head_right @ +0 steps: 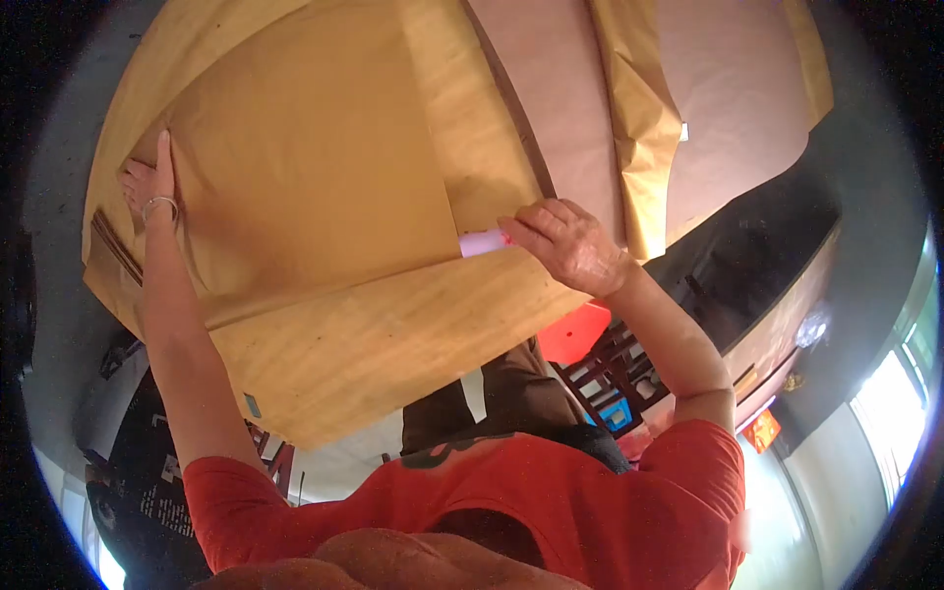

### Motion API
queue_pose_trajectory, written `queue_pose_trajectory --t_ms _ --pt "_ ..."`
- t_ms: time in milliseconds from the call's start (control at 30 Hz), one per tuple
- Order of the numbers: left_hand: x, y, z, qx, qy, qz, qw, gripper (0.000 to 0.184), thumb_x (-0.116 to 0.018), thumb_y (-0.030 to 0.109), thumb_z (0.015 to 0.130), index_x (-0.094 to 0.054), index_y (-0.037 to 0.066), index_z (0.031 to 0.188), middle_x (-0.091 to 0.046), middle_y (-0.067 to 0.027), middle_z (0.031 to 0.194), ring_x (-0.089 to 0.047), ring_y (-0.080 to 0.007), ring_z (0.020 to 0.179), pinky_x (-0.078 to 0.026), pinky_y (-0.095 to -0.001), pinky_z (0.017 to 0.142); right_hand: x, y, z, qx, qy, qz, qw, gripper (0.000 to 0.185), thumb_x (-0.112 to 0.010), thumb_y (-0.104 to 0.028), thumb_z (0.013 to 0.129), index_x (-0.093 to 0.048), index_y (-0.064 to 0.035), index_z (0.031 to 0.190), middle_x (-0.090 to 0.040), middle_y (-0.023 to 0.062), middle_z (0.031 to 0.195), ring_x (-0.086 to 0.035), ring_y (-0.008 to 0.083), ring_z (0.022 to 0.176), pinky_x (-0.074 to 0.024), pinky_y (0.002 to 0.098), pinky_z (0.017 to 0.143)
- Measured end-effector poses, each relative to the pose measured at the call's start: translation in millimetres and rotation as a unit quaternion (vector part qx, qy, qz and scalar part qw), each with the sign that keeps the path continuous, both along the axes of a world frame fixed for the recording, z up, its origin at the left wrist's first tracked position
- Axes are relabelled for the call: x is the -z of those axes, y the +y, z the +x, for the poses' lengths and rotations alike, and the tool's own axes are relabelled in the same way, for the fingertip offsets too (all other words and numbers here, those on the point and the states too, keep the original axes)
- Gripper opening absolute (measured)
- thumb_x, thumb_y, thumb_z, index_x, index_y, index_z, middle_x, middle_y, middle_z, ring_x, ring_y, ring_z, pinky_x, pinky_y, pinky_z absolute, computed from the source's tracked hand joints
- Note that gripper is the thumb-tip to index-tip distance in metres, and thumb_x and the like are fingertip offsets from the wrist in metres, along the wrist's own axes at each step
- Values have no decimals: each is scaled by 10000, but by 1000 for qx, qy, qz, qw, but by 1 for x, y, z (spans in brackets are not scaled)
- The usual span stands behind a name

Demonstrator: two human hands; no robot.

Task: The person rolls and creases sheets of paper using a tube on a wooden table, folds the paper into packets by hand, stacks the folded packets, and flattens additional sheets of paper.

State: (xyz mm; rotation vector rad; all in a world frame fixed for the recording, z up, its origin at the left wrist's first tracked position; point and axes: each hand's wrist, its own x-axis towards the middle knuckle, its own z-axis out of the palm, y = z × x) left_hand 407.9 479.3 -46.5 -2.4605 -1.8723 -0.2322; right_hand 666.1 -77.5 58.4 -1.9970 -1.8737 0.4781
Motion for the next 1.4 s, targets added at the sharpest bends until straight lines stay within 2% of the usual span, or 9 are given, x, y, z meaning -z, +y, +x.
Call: queue_pose_trajectory --t_ms 300,533,733,833,1067,1200,1267,1333,1400 --pt "-4 0 3 -36 66 -26 997 1175 -343 881 709 -189 7 1478 -153 -244 1527 -141 -349 1428 -114 -438 1157 -16 -8 32 53 14 -25 998 361 -683 -45 705 -637 -44 1062 -593 108 1008 -579 307 918 -474 409 810" --pt "-7 -3 4 -22 47 -12 999 1177 -351 879 708 -194 -1 1474 -163 -249 1521 -151 -345 1426 -121 -439 1154 -59 -52 58 152 -40 -92 983 236 -588 8 683 -565 -25 915 -558 170 937 -544 377 900 -453 456 821" --pt "-14 -5 2 -8 58 -40 997 1182 -374 878 700 -225 -16 1460 -183 -270 1509 -163 -368 1417 -129 -454 1147 -107 -144 96 170 -139 -127 967 230 -555 -37 639 -552 -10 867 -541 194 855 -538 403 795 -454 485 717" --pt "-7 -2 4 -18 43 -7 999 1198 -376 884 690 -232 -28 1453 -192 -280 1503 -152 -380 1418 -128 -467 1144 -142 -222 103 219 -185 -147 947 201 -544 -47 652 -527 -12 850 -537 189 872 -528 402 830 -438 489 758" --pt "-6 -4 6 -13 18 -15 1000 1240 -385 898 664 -216 -46 1449 -176 -306 1497 -131 -389 1420 -96 -466 1145 -228 -391 8 369 -272 -227 859 125 -485 -130 799 -485 -15 847 -467 190 799 -485 400 787 -397 474 706" --pt "2 -3 4 -12 20 2 1000 1263 -380 908 651 -200 -54 1449 -176 -319 1491 -118 -397 1420 -75 -472 1140 -245 -413 -70 413 -352 -225 809 120 -486 -131 798 -479 -21 845 -442 189 767 -477 372 737 -399 432 669" --pt "-4 -6 9 -6 9 -10 1000 1263 -378 908 652 -196 -53 1451 -168 -319 1493 -108 -397 1422 -67 -473 1140 -220 -401 -109 522 -261 -197 788 66 -498 -57 782 -491 -29 842 -465 155 766 -473 297 719 -417 384 672" --pt "-8 -13 4 -11 6 -19 1000 1262 -376 908 653 -193 -52 1453 -159 -318 1496 -98 -396 1424 -60 -475 1140 -181 -360 -156 644 -58 -138 751 124 -504 28 756 -510 -26 868 -490 100 793 -462 230 730 -422 359 674" --pt "-9 -10 7 -15 9 -17 1000 1260 -386 903 655 -189 -50 1456 -144 -315 1502 -87 -398 1424 -55 -484 1136 -115 -371 -197 646 42 -132 751 212 -535 32 743 -534 -21 948 -510 68 848 -479 197 789 -428 331 718"
